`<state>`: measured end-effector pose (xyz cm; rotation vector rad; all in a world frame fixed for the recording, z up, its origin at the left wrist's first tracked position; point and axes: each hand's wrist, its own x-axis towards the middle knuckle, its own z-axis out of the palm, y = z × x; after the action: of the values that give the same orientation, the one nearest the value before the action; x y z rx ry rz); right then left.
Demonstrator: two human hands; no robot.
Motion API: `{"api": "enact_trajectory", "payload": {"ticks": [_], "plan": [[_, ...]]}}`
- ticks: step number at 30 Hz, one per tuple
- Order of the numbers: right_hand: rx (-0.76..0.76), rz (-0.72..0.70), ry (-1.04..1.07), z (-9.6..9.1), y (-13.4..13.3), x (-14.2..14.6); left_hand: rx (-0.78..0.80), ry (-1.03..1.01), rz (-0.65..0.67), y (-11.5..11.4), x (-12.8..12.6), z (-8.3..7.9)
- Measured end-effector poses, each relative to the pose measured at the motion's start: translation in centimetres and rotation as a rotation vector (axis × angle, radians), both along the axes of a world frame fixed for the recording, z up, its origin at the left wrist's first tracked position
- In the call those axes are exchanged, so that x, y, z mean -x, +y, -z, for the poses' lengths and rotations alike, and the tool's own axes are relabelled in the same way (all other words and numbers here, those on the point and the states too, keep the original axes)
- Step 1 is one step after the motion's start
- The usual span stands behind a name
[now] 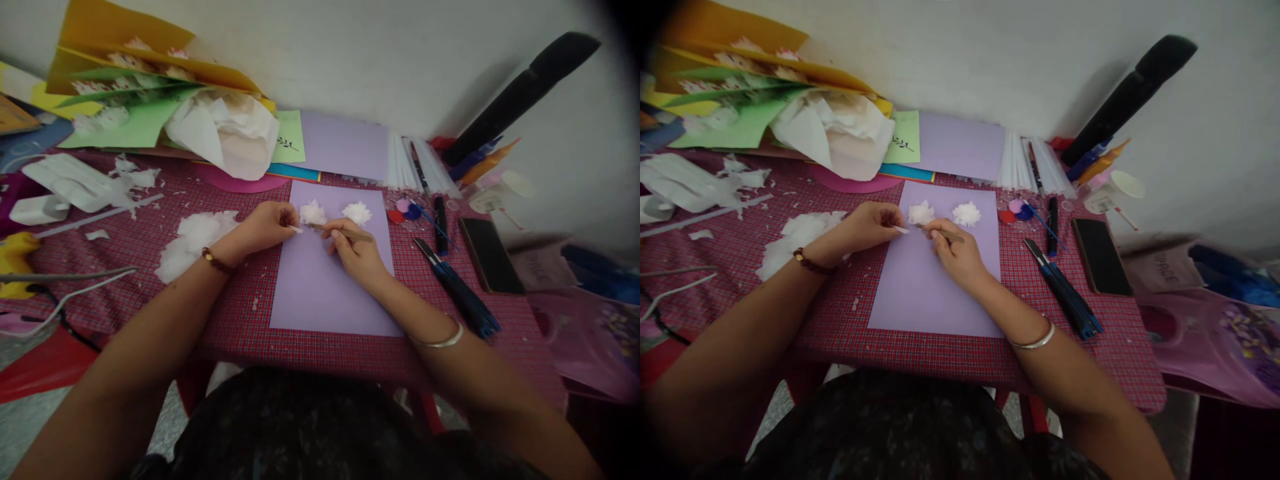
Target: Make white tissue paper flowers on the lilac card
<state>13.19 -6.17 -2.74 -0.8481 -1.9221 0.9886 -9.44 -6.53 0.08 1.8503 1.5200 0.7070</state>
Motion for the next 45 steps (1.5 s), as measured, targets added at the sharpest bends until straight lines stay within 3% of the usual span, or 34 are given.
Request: {"api": "enact_trajectory", "payload": {"ticks": [12, 21, 30, 36, 45], "plan": [[0.055, 0.014, 0.02, 0.0, 0.1, 0.2, 0.038, -0.029, -0.048, -0.3, -0.1, -1.2], [0.075, 0.02, 0.043, 0.2, 0.3, 0.1, -0.061, -0.179, 0.047, 0.7, -0.6, 0.9], [0.09, 0.04, 0.058, 0.0, 0.1, 0.2, -0.092, 0.059, -0.098, 1.3, -1.4, 1.2], [0.05, 0.077, 0.098, 0.1, -0.4, 0.0, -0.081, 0.095, -0.091, 1.4, -1.5, 0.9], [-0.049, 0.007, -0.057, -0.1, -0.7, 0.1, -0.104, 0.082, -0.067, 1.5, -1.3, 1.3]]}}
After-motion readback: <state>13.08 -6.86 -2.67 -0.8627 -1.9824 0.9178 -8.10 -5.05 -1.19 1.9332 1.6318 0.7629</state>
